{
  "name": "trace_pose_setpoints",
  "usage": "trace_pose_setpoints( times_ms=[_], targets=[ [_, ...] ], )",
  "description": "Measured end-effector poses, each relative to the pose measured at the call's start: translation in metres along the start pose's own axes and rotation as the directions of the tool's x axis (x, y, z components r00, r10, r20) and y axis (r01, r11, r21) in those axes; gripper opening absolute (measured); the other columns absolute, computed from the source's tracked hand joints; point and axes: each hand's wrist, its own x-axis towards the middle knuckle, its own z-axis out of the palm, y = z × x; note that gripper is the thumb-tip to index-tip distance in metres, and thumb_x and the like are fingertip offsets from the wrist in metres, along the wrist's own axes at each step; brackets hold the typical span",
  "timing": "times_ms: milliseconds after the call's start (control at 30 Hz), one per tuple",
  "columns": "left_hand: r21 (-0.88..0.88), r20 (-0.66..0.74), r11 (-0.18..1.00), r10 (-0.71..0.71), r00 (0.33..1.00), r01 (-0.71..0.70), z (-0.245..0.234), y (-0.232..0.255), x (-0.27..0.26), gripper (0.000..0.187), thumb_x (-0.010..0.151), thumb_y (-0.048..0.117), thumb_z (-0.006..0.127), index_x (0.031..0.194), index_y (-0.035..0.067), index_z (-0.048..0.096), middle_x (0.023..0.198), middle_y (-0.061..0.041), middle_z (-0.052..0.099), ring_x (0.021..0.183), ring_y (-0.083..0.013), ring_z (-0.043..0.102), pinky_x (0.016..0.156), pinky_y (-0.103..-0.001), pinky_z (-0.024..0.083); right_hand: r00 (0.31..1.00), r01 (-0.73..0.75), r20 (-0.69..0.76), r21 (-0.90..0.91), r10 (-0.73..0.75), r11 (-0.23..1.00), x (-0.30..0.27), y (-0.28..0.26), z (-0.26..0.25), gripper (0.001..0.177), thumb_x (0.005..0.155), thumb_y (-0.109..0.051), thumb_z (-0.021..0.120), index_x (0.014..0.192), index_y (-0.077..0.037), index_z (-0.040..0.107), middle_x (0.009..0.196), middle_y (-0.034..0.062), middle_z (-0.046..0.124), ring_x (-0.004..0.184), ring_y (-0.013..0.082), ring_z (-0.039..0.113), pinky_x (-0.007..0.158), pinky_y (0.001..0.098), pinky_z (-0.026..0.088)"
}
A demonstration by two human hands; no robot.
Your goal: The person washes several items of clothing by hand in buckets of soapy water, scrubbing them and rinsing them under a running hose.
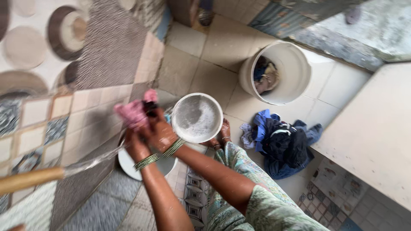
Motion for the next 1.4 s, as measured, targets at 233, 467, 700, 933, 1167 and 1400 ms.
trace_pose_setpoints(
  times_ms=[233, 467, 700, 933, 1167, 1400],
  targets=[
    [-0.021, 0.100, 0.965, -0.257, 0.961, 0.260, 0.028, 0.037, -0.018, 0.044, 0.096, 0.029, 0.072, 0.130, 0.002, 0.069, 0.118, -0.003, 0.071, 0.103, -0.0132, 0.062, 0.081, -0.030, 0.048, 0.971, 0.006, 0.175, 0.669, -0.165, 0.743, 0.006, 0.096, -0.010, 0.047, 0.077, 0.005, 0.078, 0.122, 0.001, 0.067, 0.139, 0.0110, 0.048, 0.128, 0.0277, 0.056, 0.111, 0.0386, 0.052],
    [0.535, 0.323, 0.655, 0.425, 0.846, -0.533, 0.019, 0.027, -0.026, 0.023, 0.102, 0.020, 0.071, 0.109, 0.000, 0.076, 0.098, -0.009, 0.073, 0.091, -0.0160, 0.067, 0.082, -0.032, 0.052, 0.965, -0.044, 0.239, 0.542, -0.104, 0.840, -0.003, 0.085, -0.018, 0.050, 0.073, 0.013, 0.077, 0.122, 0.004, 0.068, 0.134, 0.0091, 0.048, 0.121, 0.0219, 0.065, 0.102, 0.0341, 0.057],
    [0.544, 0.080, 0.760, 0.376, 0.923, -0.357, 0.026, 0.038, -0.044, 0.036, 0.091, 0.029, 0.081, 0.107, -0.002, 0.073, 0.087, -0.017, 0.069, 0.081, -0.0247, 0.064, 0.072, -0.037, 0.050, 0.991, 0.129, 0.007, 0.157, -0.132, 0.979, -0.013, 0.071, -0.003, 0.028, 0.082, 0.000, 0.081, 0.108, 0.001, 0.073, 0.130, 0.0155, 0.048, 0.107, 0.0249, 0.070, 0.095, 0.0351, 0.058],
    [0.540, -0.086, 0.756, 0.486, 0.870, -0.369, -0.007, 0.020, -0.038, 0.021, 0.094, 0.011, 0.080, 0.112, 0.001, 0.078, 0.092, -0.014, 0.063, 0.080, -0.0236, 0.060, 0.073, -0.035, 0.047, 0.985, 0.079, -0.172, 0.430, -0.005, 0.899, -0.007, 0.074, 0.007, 0.014, 0.091, -0.007, 0.082, 0.103, 0.000, 0.079, 0.116, 0.0139, 0.054, 0.101, 0.0222, 0.063, 0.086, 0.0341, 0.061],
    [0.353, -0.012, 0.753, 0.597, 0.802, -0.555, 0.004, 0.048, -0.062, 0.029, 0.090, 0.003, 0.073, 0.119, 0.004, 0.074, 0.102, -0.013, 0.065, 0.087, -0.0225, 0.065, 0.079, -0.032, 0.051, 0.714, -0.645, 0.259, 0.604, 0.650, 0.468, 0.021, 0.040, 0.004, 0.036, 0.100, -0.036, 0.060, 0.099, -0.003, 0.074, 0.091, 0.0041, 0.075, 0.074, 0.0152, 0.069, 0.067, 0.0331, 0.062],
    [0.777, 0.156, 0.284, 0.777, 0.609, -0.562, 0.011, 0.047, -0.090, 0.014, 0.091, 0.003, 0.078, 0.104, 0.005, 0.076, 0.105, -0.015, 0.066, 0.091, -0.0327, 0.070, 0.077, -0.043, 0.058, 0.932, -0.358, 0.153, 0.513, 0.327, 0.780, 0.026, 0.075, 0.062, 0.026, 0.096, -0.019, 0.062, 0.105, 0.002, 0.077, 0.078, 0.0019, 0.072, 0.068, 0.0090, 0.060, 0.059, 0.0270, 0.049]
  ],
)
